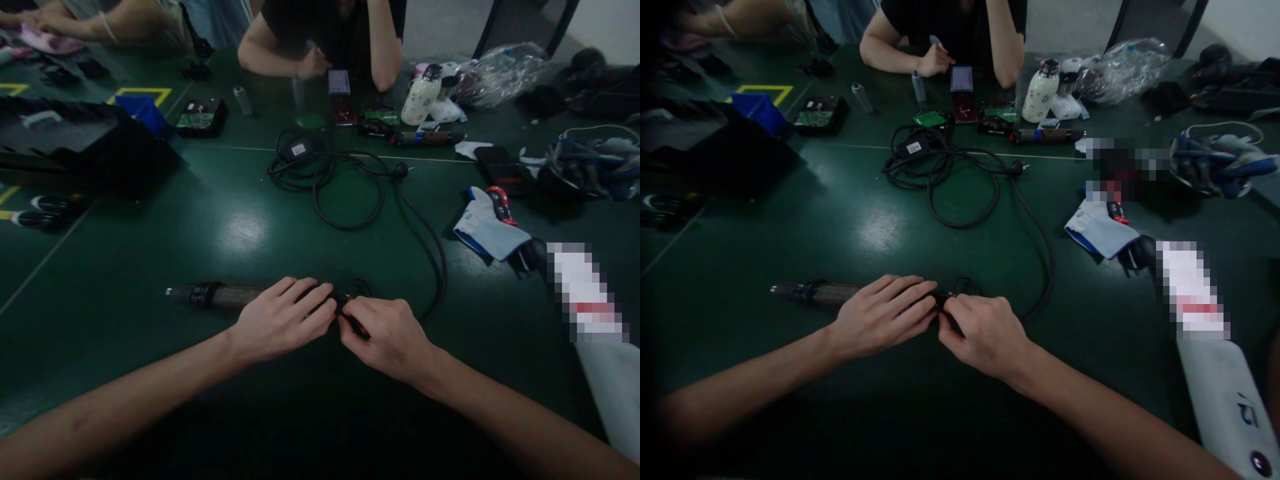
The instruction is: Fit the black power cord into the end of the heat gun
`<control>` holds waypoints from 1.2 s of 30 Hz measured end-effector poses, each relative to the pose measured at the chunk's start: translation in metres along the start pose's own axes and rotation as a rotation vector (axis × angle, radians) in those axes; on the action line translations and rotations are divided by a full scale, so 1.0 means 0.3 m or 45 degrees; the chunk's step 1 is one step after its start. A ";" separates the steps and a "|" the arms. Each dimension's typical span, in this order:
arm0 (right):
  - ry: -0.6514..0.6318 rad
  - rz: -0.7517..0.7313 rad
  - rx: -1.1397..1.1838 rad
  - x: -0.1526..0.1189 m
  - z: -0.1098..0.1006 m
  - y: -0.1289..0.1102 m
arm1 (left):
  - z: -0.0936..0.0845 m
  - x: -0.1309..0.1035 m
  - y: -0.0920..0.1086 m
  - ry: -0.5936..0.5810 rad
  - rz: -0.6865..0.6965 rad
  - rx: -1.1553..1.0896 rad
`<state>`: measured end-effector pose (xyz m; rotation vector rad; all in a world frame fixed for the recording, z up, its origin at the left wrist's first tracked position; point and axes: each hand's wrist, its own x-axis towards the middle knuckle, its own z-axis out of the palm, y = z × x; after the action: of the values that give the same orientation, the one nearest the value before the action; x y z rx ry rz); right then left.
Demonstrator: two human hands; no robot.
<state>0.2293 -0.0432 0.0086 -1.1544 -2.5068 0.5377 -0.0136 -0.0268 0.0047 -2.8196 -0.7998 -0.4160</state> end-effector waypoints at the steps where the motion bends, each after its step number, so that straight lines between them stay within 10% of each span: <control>1: -0.001 -0.001 0.000 0.000 -0.001 0.000 | -0.001 0.000 0.000 0.004 0.014 0.000; 36: 0.003 0.001 0.005 0.000 -0.001 0.000 | -0.008 0.004 -0.002 -0.037 0.016 0.001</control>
<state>0.2294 -0.0431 0.0089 -1.1535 -2.5025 0.5410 -0.0135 -0.0263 0.0076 -2.8350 -0.7872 -0.3732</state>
